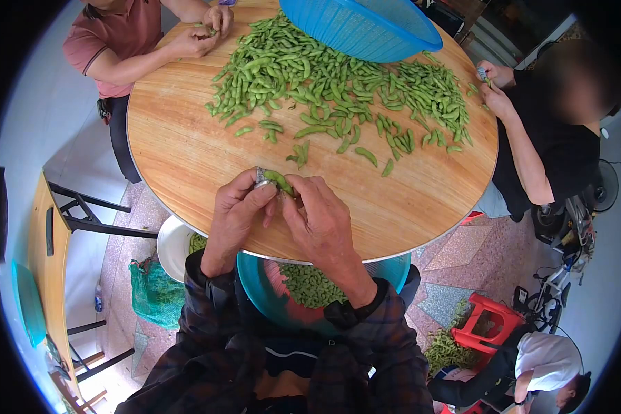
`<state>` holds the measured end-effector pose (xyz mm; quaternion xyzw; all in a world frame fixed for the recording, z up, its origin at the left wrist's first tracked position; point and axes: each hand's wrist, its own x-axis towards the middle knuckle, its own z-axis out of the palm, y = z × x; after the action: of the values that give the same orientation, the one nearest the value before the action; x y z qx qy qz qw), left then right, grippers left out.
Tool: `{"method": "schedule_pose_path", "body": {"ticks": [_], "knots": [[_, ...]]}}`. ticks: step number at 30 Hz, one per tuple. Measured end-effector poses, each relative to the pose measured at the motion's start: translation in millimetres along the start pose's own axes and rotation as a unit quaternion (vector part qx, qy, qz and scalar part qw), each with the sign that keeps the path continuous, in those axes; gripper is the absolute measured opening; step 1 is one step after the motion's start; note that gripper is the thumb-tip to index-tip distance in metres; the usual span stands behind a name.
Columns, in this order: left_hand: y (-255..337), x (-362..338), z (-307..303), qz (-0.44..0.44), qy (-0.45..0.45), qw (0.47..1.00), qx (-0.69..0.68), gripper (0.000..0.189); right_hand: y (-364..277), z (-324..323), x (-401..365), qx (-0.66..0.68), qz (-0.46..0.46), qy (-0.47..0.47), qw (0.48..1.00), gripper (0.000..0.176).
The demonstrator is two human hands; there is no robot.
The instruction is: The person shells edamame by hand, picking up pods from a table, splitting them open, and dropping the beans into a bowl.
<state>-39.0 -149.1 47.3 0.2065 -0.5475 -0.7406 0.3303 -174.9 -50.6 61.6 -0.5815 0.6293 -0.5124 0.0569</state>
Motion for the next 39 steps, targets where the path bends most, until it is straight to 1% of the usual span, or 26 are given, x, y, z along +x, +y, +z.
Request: {"method": "schedule_pose_path", "body": {"ticks": [4,6,8,12,13,14,18,20,24,26,31,36,39], "knots": [[-1,-1,0,0.004,-0.003,1.0,-0.001,0.011,-6,0,-3,0.003,0.025,-0.001,1.0,0.03],[-1,-2,-1,-0.009,-0.012,1.0,-0.018,0.011,-5,0,-5,0.001,0.037,-0.003,0.999,0.029],[0,-4,1,-0.012,-0.015,1.0,-0.023,0.011,1,1,-7,-0.008,-0.033,0.025,0.999,0.029],[0,-7,2,-0.008,-0.023,1.0,-0.01,0.01,-1,-4,-10,-0.005,-0.029,0.017,0.999,0.027],[1,-8,2,-0.008,-0.023,1.0,-0.01,0.01,-6,-7,-12,0.058,0.048,-0.008,0.997,0.026],[3,-8,2,-0.012,-0.027,1.0,-0.01,0.01,-8,-8,-13,0.122,0.125,-0.033,0.984,0.026],[9,-12,4,-0.019,-0.025,0.999,-0.006,0.012,-9,-13,-17,0.159,0.148,-0.043,0.975,0.027],[7,-12,3,-0.016,-0.032,0.999,-0.01,0.012,-12,-18,-16,0.162,0.13,-0.077,0.975,0.029],[7,-14,1,-0.021,-0.052,0.998,-0.021,0.012,-12,-20,-17,0.127,0.097,-0.072,0.985,0.03],[6,-15,1,-0.023,-0.055,0.998,-0.024,0.012,-9,-20,-17,0.07,0.027,-0.062,0.995,0.034],[9,-19,2,-0.041,-0.056,0.997,-0.025,0.011,-14,-26,-18,0.042,0.014,-0.07,0.997,0.038],[9,-19,3,-0.021,-0.053,0.998,-0.004,0.007,-19,-29,-17,0.029,0.004,-0.076,0.997,0.037],[7,-20,3,-0.012,-0.059,0.998,0.003,0.006,-21,-30,-15,0.003,-0.017,-0.076,0.997,0.037]]}}
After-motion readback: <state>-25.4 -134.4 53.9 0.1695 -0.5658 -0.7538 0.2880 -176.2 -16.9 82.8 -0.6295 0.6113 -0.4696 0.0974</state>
